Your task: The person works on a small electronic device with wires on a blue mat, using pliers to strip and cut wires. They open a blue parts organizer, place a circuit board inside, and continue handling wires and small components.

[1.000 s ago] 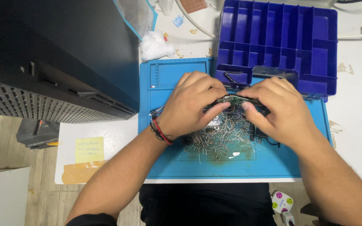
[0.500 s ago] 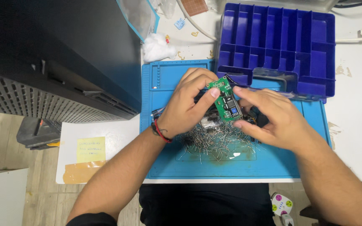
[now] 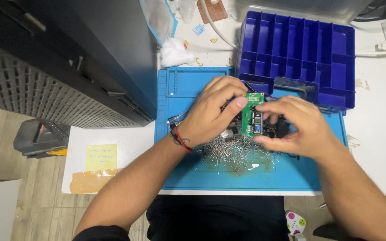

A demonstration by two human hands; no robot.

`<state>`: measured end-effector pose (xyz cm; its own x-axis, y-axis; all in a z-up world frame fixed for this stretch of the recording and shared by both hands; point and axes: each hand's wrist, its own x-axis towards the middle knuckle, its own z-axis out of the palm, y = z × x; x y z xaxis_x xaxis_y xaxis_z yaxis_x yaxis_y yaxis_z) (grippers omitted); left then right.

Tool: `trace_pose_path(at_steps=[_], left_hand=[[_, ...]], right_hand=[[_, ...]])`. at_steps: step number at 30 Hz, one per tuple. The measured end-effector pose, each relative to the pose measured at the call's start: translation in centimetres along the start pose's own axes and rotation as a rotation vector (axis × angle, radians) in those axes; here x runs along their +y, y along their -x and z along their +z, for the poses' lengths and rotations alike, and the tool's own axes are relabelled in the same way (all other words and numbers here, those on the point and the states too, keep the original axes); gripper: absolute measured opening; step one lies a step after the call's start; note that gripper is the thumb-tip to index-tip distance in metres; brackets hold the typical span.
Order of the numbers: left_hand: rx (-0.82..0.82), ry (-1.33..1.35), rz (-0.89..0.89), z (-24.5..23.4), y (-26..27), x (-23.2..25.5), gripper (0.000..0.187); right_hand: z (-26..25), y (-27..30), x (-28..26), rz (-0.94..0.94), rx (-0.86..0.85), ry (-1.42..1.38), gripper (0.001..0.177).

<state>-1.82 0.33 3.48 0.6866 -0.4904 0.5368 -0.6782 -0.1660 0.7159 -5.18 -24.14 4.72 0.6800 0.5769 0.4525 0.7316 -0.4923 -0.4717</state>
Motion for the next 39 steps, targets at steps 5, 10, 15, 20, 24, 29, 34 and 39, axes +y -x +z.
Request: trace_pose_path(at_steps=[5, 10, 15, 20, 24, 29, 34, 39], left_hand=[[0.298, 0.003, -0.114, -0.8, 0.2, 0.0, 0.033], [0.432, -0.022, -0.081, -0.8, 0.3, -0.4, 0.030], [0.479, -0.055, -0.074, -1.3, 0.2, -1.0, 0.031], [0.515, -0.075, -0.085, -1.7, 0.2, -1.1, 0.031], [0.534, -0.069, -0.073, -2.0, 0.1, -0.6, 0.029], [0.542, -0.043, -0.047, -1.8, 0.1, -0.4, 0.026], [0.527, 0.018, -0.063, -1.6, 0.2, -0.2, 0.024], [0.477, 0.019, -0.115, -0.6, 0.3, -0.8, 0.026]], right_hand=[[-3.2, -2.3, 1.1, 0.022, -0.013, 0.259, 0.057], [-5.1, -9.5, 3.7, 0.343, -0.124, 0.373, 0.051], [-4.0, -14.9, 6.9, 0.537, -0.299, 0.494, 0.054], [-3.2, -17.0, 6.7, 0.640, -0.480, 0.598, 0.065], [-2.5, -16.6, 7.1, 0.682, -0.514, 0.614, 0.065], [-2.4, -14.2, 7.4, 0.536, -0.376, 0.542, 0.061], [-2.4, -9.0, 1.6, 0.314, -0.125, 0.429, 0.047], [-0.5, -3.1, 0.5, 0.011, -0.012, 0.274, 0.022]])
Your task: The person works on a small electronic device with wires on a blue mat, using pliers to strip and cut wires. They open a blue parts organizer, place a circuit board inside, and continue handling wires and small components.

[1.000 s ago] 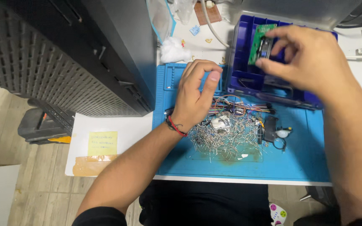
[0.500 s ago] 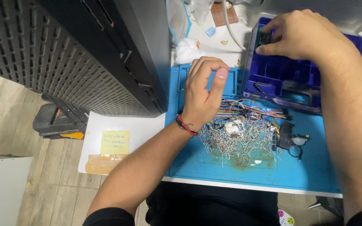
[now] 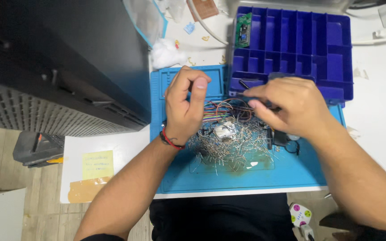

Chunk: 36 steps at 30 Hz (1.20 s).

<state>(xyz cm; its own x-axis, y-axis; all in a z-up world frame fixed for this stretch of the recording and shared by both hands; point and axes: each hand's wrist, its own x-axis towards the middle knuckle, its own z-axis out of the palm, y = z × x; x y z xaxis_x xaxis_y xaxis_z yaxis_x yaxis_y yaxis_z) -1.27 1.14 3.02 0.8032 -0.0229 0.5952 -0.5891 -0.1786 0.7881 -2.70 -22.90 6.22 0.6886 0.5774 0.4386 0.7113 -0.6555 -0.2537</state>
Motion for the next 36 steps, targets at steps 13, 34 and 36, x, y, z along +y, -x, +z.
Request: trace_pose_path(at_steps=[13, 34, 36], left_hand=[[-0.201, -0.033, 0.371, 1.0, 0.5, -1.8, 0.042], [-0.338, -0.124, 0.423, 0.6, 0.2, 0.9, 0.038], [-0.337, -0.120, 0.427, 0.6, 0.2, 1.1, 0.035]], right_hand=[[-0.2, 0.8, -2.3, 0.039, -0.428, -0.115, 0.019], [-0.3, 1.8, -0.2, 0.006, -0.318, -0.252, 0.012], [-0.6, 1.4, -0.3, 0.005, -0.272, -0.273, 0.011]])
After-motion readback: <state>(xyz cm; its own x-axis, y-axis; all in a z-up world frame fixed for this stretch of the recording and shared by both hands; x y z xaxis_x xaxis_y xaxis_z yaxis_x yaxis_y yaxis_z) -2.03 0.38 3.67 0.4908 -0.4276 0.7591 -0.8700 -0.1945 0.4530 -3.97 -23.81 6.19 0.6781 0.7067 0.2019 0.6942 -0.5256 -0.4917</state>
